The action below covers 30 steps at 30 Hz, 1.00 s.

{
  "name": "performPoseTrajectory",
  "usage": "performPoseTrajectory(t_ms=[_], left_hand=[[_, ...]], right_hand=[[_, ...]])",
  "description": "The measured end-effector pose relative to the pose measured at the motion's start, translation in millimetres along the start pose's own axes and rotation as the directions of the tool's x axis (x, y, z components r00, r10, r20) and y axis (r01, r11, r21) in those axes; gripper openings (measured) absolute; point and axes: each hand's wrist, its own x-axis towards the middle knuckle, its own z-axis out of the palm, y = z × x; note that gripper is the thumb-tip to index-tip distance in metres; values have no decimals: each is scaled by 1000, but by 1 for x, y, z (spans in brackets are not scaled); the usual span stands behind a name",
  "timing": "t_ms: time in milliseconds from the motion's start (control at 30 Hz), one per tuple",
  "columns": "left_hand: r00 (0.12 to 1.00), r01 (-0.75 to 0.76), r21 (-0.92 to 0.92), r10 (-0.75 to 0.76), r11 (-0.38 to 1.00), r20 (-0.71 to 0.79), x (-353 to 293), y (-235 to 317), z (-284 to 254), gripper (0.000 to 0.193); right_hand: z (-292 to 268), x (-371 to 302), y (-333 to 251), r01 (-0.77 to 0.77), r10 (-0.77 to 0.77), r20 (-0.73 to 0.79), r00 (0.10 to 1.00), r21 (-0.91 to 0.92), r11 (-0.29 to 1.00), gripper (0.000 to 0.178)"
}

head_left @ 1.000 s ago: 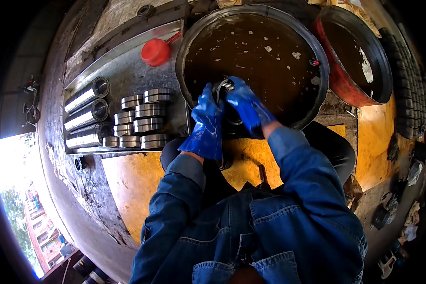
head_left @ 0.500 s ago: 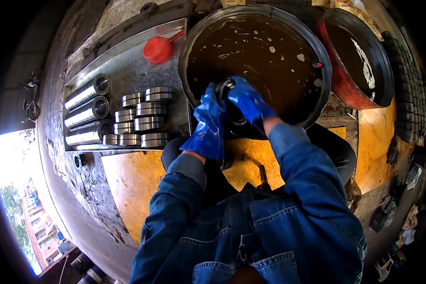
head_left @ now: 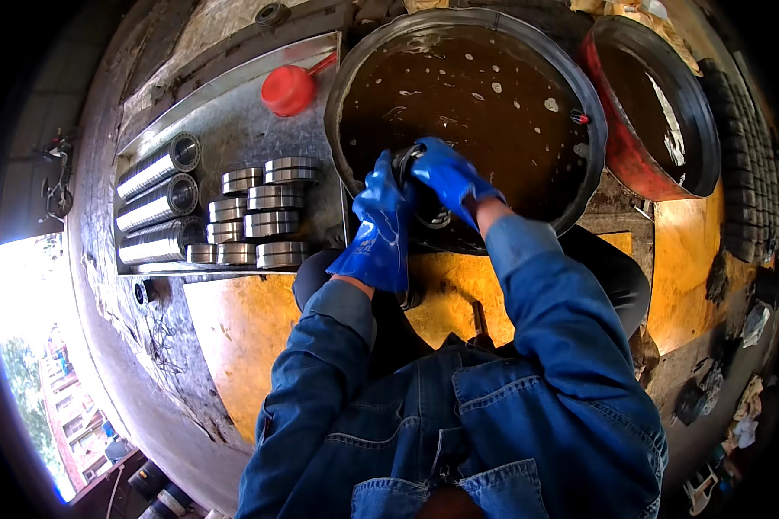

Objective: The person puts on blue rubber gloves and cleans cylindrical metal parts by hand in a bucket of dark liquid. They repeatedly submerge, scrub, and rinse the parts, then place them on a metal tray beside the bucket.

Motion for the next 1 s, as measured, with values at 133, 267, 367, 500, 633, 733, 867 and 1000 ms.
performPoseTrajectory(t_ms=[133,267,367,500,633,733,867,1000], left_hand=[[999,-21,-50,18,999,-44,-9,-6,-6,72],[996,-46,-47,42,998,-74,-9,-9,-1,73],[998,-42,-16,41,999,-47,4,-1,0,74],[999,-33,-5,33,999,-17,1,0,5,73],[996,-48,-6,48,999,-75,-4,-9,1,72],[999,12,-55,-14,998,-32,-7,-3,-4,70],[998,-1,-55,-3,998,-60,-1,-8,-5,68],[999,39,-71,-40,997,-12,-1,10,-5,66]], right_hand=[[45,-61,10,-303,271,-321,908,-52,952,81],[15,-59,-26,-276,225,-213,951,-249,928,81],[-8,0,-26,-107,115,11,993,-279,954,58],[-2,-4,-17,-170,164,-50,985,-166,971,54],[41,-71,-3,-336,296,-273,915,-110,936,74],[29,-75,-20,-368,291,-294,910,-254,894,73],[-9,-21,-37,-82,90,87,992,-86,993,61],[-6,11,-7,-8,24,68,997,-230,973,49]])
